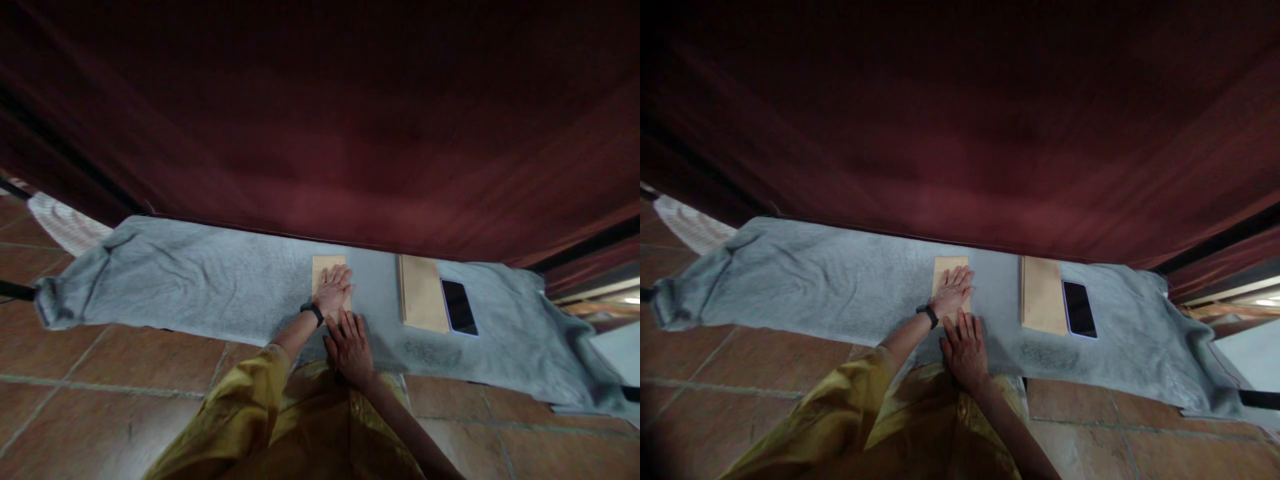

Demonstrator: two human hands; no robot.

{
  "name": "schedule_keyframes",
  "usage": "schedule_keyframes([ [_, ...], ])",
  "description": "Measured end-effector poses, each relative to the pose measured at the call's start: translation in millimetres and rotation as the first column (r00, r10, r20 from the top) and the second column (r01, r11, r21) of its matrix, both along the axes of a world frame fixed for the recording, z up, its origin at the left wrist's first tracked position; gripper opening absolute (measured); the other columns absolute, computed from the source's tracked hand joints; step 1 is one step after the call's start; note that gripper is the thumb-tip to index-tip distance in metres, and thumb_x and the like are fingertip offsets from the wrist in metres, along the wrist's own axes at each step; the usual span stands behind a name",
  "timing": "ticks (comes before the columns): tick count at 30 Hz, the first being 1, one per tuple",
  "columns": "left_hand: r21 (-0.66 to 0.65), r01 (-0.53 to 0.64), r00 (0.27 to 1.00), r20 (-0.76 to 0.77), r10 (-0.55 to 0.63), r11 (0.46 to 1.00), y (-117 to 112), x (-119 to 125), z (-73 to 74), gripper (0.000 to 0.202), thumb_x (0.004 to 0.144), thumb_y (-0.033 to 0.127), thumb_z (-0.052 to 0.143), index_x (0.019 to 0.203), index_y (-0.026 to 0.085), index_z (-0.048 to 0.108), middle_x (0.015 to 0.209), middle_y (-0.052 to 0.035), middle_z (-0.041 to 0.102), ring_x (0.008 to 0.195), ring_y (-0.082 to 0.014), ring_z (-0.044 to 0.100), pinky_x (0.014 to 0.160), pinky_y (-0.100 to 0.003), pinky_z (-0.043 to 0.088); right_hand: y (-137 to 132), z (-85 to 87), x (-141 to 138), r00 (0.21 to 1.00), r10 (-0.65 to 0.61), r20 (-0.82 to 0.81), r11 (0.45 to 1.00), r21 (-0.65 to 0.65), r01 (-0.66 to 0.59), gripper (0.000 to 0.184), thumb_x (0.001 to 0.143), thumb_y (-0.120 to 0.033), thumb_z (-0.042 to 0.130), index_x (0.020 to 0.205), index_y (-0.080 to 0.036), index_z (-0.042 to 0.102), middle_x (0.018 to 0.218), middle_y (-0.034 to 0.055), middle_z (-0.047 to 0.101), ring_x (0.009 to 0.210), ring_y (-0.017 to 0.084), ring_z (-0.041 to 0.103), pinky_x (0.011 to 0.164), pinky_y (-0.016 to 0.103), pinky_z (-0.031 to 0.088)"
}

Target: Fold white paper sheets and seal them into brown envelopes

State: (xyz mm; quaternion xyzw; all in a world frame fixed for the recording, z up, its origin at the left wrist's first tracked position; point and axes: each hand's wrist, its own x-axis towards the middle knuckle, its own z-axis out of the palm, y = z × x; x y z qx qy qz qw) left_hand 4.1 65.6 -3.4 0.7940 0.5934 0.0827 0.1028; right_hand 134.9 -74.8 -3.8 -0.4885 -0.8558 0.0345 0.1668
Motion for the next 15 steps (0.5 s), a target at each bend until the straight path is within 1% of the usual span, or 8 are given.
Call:
schedule_keyframes([
  [4, 0.012, -0.008, 1.0, 0.002, 0.008, 1.0, 20.7, 1.0, 2.6, 0.059, 0.105, 0.043, 0.032, 0.16, 0.022, 0.034, 0.168, -0.0087, 0.031, 0.157, -0.0268, 0.022, 0.128, -0.055, 0.009, 0.7, 2.0, -0.2, 1.0, 0.002, 0.021, 1.0, 0.014, -0.003, 0.053, 0.105, -0.042, 0.049, 0.155, -0.027, 0.044, 0.162, 0.0137, 0.041, 0.149, 0.031, 0.038, 0.12, 0.053, 0.03],
  [6, -0.015, -0.008, 1.0, 0.023, 0.008, 1.0, 21.5, -1.0, 5.6, 0.057, 0.104, 0.038, 0.033, 0.159, 0.021, 0.036, 0.167, -0.0093, 0.034, 0.157, -0.0256, 0.024, 0.128, -0.053, 0.01, 0.8, 0.9, -0.5, 1.0, 0.001, 0.031, 1.0, 0.018, -0.002, 0.054, 0.104, -0.043, 0.049, 0.156, -0.026, 0.044, 0.162, 0.0144, 0.041, 0.148, 0.032, 0.039, 0.12, 0.052, 0.031],
  [7, -0.032, -0.007, 0.999, 0.044, 0.008, 0.999, 18.0, -3.4, 6.7, 0.057, 0.104, 0.035, 0.035, 0.158, 0.019, 0.037, 0.166, -0.0102, 0.035, 0.156, -0.0253, 0.024, 0.128, -0.052, 0.012, 0.8, -0.3, -0.8, 0.999, 0.0, 0.036, 1.0, 0.019, 0.0, 0.055, 0.104, -0.043, 0.049, 0.156, -0.025, 0.044, 0.162, 0.0147, 0.041, 0.148, 0.032, 0.039, 0.119, 0.052, 0.031],
  [9, -0.054, -0.041, 0.992, 0.113, 0.047, 0.998, 1.2, -11.1, 6.6, 0.058, 0.101, 0.032, 0.039, 0.156, 0.014, 0.039, 0.165, -0.0135, 0.035, 0.156, -0.0263, 0.024, 0.128, -0.049, 0.016, 0.9, -3.2, -1.4, 0.999, -0.005, 0.039, 1.0, 0.021, 0.004, 0.055, 0.104, -0.043, 0.049, 0.156, -0.025, 0.043, 0.162, 0.0149, 0.041, 0.148, 0.031, 0.039, 0.12, 0.051, 0.031],
  [10, -0.058, -0.08, 0.983, 0.163, 0.089, 0.995, -12.0, -16.2, 5.2, 0.059, 0.099, 0.03, 0.042, 0.155, 0.011, 0.04, 0.165, -0.0155, 0.034, 0.156, -0.0271, 0.024, 0.128, -0.048, 0.019, 1.0, -4.8, -1.8, 0.999, -0.009, 0.039, 1.0, 0.02, 0.008, 0.056, 0.104, -0.044, 0.049, 0.156, -0.025, 0.044, 0.163, 0.0147, 0.04, 0.148, 0.031, 0.039, 0.12, 0.051, 0.03],
  [11, -0.052, -0.154, 0.961, 0.222, 0.162, 0.987, -28.0, -21.6, 3.1, 0.058, 0.098, 0.029, 0.042, 0.153, 0.008, 0.042, 0.166, -0.0174, 0.033, 0.156, -0.0278, 0.024, 0.127, -0.047, 0.021, 1.1, -6.3, -2.2, 0.999, -0.012, 0.039, 1.0, 0.018, 0.011, 0.056, 0.104, -0.045, 0.05, 0.156, -0.025, 0.044, 0.163, 0.0143, 0.039, 0.148, 0.031, 0.039, 0.121, 0.051, 0.028],
  [13, -0.061, -0.289, 0.884, 0.367, 0.29, 0.955, -64.4, -32.0, -2.3, 0.057, 0.098, 0.027, 0.041, 0.152, 0.008, 0.042, 0.166, -0.0178, 0.032, 0.155, -0.0254, 0.029, 0.126, -0.042, 0.027, 1.4, -8.2, -2.9, 0.999, -0.019, 0.043, 1.0, 0.01, 0.018, 0.056, 0.104, -0.045, 0.05, 0.156, -0.025, 0.044, 0.165, 0.0135, 0.036, 0.149, 0.03, 0.038, 0.123, 0.051, 0.025],
  [15, -0.099, -0.374, 0.785, 0.496, 0.371, 0.922, -99.1, -38.7, -6.8, 0.055, 0.097, 0.024, 0.041, 0.151, 0.011, 0.044, 0.164, -0.0157, 0.038, 0.151, -0.0227, 0.037, 0.124, -0.039, 0.032, 1.5, -8.7, -3.0, 0.998, -0.021, 0.052, 1.0, -0.002, 0.021, 0.056, 0.104, -0.044, 0.05, 0.157, -0.026, 0.043, 0.166, 0.013, 0.034, 0.15, 0.03, 0.036, 0.124, 0.05, 0.023],
])
